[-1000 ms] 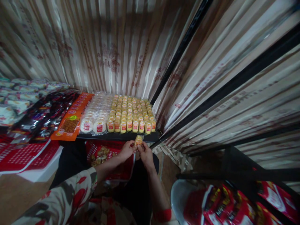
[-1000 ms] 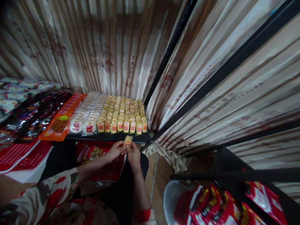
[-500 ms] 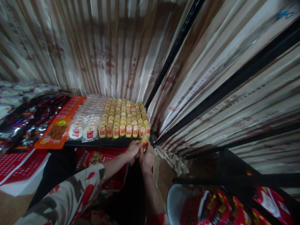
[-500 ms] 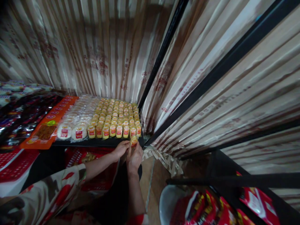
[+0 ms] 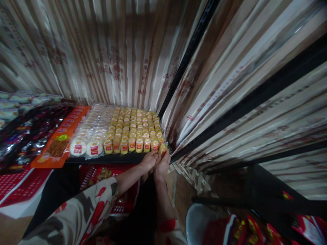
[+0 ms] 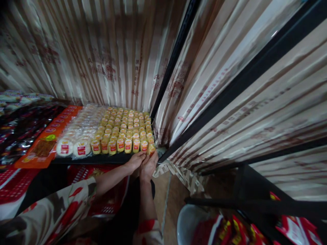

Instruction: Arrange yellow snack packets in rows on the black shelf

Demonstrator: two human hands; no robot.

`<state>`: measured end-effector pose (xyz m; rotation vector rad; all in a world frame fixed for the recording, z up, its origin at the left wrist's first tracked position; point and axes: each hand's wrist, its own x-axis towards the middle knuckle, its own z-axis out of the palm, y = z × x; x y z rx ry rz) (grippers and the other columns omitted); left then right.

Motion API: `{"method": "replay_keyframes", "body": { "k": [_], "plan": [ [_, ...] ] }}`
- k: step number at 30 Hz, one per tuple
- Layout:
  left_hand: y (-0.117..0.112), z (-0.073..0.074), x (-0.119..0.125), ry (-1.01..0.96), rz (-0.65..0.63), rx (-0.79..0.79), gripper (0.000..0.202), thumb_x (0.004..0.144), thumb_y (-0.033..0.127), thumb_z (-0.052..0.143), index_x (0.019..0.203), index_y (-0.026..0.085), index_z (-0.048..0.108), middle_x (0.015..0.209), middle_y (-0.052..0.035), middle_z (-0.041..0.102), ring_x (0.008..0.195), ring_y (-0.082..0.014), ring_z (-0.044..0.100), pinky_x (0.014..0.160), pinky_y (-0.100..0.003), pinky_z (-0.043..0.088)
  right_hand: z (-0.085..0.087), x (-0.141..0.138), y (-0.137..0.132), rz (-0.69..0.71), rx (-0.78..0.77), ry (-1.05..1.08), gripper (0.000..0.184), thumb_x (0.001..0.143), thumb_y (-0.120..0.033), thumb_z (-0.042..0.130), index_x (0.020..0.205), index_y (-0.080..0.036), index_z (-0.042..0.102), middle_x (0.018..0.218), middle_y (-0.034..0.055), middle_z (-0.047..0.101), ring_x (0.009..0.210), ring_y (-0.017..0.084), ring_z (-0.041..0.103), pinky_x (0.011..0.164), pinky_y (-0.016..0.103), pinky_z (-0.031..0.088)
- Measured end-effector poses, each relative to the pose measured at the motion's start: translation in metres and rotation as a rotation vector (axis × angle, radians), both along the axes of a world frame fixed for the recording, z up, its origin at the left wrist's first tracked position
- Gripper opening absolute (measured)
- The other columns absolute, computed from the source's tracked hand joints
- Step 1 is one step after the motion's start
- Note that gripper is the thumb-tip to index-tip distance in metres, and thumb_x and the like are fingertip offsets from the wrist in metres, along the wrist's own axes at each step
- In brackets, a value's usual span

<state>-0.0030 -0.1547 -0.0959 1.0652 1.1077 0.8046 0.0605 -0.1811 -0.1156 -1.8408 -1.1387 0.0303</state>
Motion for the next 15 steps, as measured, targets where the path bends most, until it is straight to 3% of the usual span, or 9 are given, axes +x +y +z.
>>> {"method": "replay_keyframes", "body": {
  "k": [7, 15],
  "plan": [
    [0.002, 0.0, -0.002, 0.101, -0.009, 0.021, 0.039, 0.083, 0.014, 0.045, 0.12, 0.008, 0.057, 0.121, -0.0119, 0.061, 0.11, -0.0188, 0.057, 0.099, -0.028, 0.04, -0.008, 0.008, 0.013, 0.021, 0.0, 0.014, 0.052, 0.087, -0.028, 0.032, 0.132, -0.004, 0.036, 0.127, 0.0234, 0.046, 0.121, 0.027, 0.042, 0.097, 0.042, 0.037],
    [0.004, -0.001, -0.006, 0.134, -0.024, 0.037, 0.038, 0.082, 0.012, 0.044, 0.117, 0.012, 0.06, 0.112, -0.0082, 0.066, 0.101, -0.017, 0.061, 0.092, -0.027, 0.045, -0.015, 0.015, 0.023, 0.02, 0.033, 0.013, 0.05, 0.084, -0.031, 0.038, 0.127, -0.004, 0.043, 0.124, 0.0226, 0.051, 0.118, 0.027, 0.045, 0.096, 0.043, 0.038]
  ]
}}
